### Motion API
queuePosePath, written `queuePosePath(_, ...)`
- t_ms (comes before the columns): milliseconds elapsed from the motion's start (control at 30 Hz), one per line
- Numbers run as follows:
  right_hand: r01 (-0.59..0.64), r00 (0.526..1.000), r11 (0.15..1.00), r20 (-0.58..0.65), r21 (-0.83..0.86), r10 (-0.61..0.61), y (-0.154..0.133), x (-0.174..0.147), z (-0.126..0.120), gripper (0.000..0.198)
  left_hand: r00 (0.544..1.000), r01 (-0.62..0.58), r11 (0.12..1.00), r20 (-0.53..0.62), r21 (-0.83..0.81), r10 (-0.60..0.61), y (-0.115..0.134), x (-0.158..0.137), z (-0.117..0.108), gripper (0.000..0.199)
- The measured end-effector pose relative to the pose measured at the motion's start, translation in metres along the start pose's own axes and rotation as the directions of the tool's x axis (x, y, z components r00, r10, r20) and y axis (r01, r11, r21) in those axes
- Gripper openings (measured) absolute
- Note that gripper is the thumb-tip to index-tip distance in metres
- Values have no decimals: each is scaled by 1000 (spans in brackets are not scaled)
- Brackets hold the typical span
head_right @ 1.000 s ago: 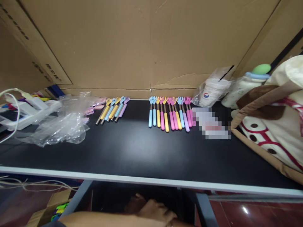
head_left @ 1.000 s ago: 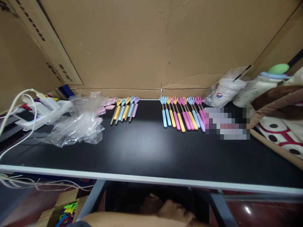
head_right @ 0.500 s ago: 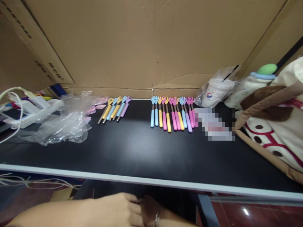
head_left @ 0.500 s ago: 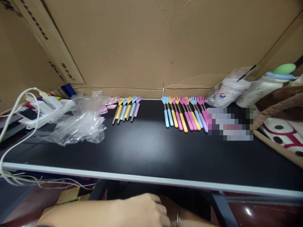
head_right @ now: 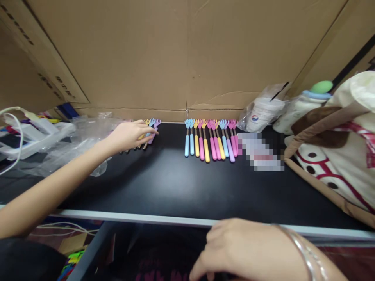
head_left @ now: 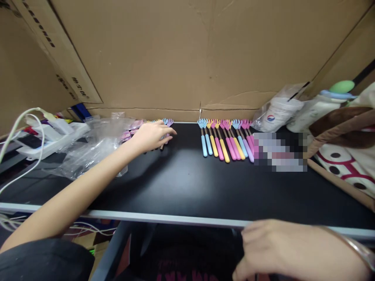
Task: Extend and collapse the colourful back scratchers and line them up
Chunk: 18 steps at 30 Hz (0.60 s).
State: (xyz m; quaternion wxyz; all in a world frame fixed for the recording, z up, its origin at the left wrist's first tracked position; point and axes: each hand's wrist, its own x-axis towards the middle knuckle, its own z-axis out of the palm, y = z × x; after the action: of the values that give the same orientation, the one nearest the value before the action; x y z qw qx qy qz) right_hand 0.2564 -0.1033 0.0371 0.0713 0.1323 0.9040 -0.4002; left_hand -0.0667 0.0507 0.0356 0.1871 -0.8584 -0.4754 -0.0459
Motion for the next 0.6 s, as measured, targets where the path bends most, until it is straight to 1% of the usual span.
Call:
queuePosePath(67, -97, 994, 994, -63, -48, 94, -3, -2, -20, 37, 997, 32, 998, 73, 51, -36, -13, 7, 18, 37)
queuePosePath(133, -160, 983, 983, -109, -93, 150, 2, 0, -32, 37, 992, 17, 998, 125, 57, -24, -20, 12, 33, 42)
queuePosePath(233, -178, 979, 978, -118, -109, 165, 15, 7, -39, 37, 990, -14, 999, 139, 39, 8, -20, 13, 48, 45)
queuePosePath(300, -168, 980, 981, -121, -98, 156, 24, 10, -39, 38, 992, -25, 999, 125, 36, 20, -14, 12, 50, 45)
queuePosePath(400, -179, 973, 978, -163, -102, 161, 30, 13, -41, 38, 993, -26, 999, 113, 31, 22, -6, 9, 49, 47)
queuePosePath(500, -226, 959, 961, -211, -158, 191, 32, 16, -45, 38, 994, -14, 1000, 106, 25, 12, -3, 5, 50, 49)
queuePosePath(600, -269, 949, 934, -229, -234, 216, 33, 21, -53, 37, 996, 38, 998, 84, 41, -41, -6, 3, 54, 53)
